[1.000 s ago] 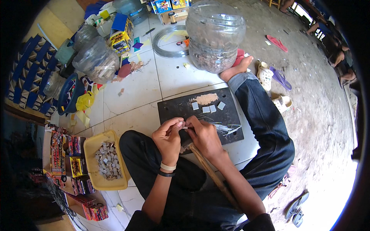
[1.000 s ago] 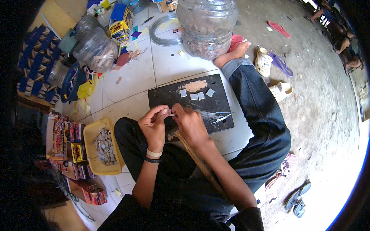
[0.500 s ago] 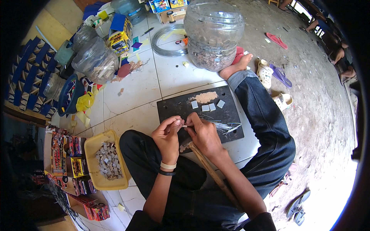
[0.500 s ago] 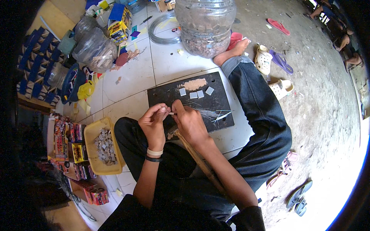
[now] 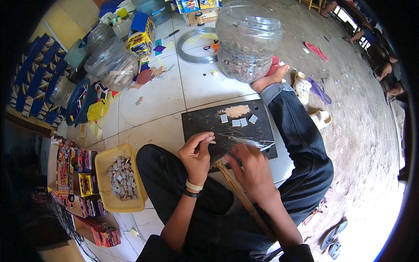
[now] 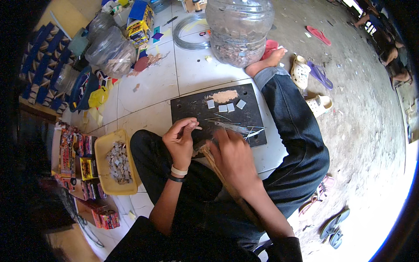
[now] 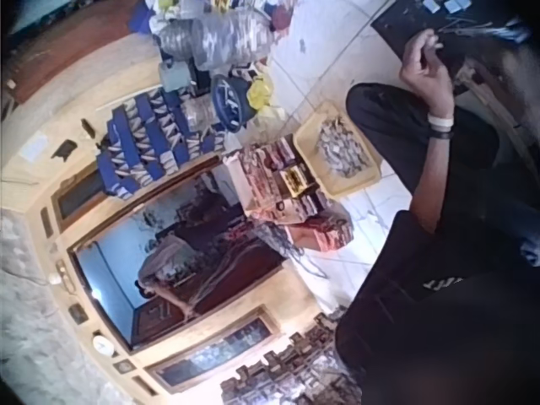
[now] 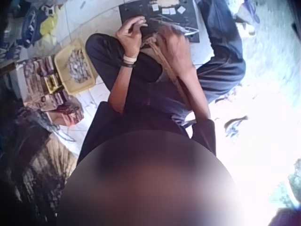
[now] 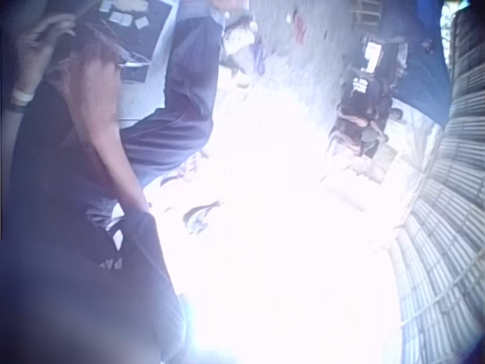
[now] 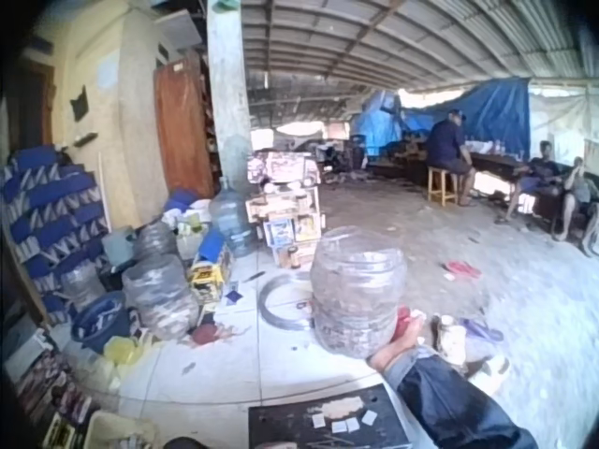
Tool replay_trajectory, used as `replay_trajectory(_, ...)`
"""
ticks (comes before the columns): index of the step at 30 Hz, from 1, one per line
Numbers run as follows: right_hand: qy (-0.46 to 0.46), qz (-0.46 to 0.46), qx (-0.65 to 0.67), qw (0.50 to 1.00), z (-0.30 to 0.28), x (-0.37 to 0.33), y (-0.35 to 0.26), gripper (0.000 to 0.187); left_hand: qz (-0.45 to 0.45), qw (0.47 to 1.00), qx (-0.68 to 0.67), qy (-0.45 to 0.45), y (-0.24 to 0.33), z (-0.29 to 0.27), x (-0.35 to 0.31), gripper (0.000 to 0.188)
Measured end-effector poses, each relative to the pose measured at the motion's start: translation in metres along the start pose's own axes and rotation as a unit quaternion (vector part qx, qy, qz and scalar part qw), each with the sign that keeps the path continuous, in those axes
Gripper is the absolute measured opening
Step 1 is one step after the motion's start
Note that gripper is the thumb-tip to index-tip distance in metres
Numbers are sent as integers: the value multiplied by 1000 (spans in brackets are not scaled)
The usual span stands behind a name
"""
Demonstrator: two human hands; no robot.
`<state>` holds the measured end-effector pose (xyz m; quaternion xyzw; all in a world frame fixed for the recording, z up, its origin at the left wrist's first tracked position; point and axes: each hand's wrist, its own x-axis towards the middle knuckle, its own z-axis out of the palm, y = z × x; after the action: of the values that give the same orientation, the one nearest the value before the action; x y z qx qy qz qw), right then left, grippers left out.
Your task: The person sits on the floor and repeatedly inserts a thin metal wire into small rectangular blocks, then taps the wire with a wooden stick to secure it. The person places the finished items into a large plastic container.
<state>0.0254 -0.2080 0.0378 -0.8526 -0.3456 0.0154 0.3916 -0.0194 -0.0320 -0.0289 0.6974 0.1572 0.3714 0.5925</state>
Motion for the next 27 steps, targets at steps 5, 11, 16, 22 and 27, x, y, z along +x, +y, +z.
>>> replay_trajectory(5, -298, 241, 110, 917, -29, -73, -8, 26, 25, 1000, -8, -5, -1, 2, 2, 9)
replay_trajectory(11, -88, 155, 129, 975, -51, -86, -28, 47, 43, 999, 5, -3, -1, 2, 0, 11)
replay_trajectory(16, -108, 32, -97, 989, -60, -57, -39, 71, 50, 998, 27, 14, 0, 2, -1, 18)
replay_trajectory(22, -28, 24, -32, 999, -50, -45, -48, 74, 57, 998, 10, 13, 2, 2, -3, 18)
replay_trajectory(27, -79, 34, -126, 988, -51, -42, -42, 76, 74, 997, 29, 16, 2, 3, 0, 18)
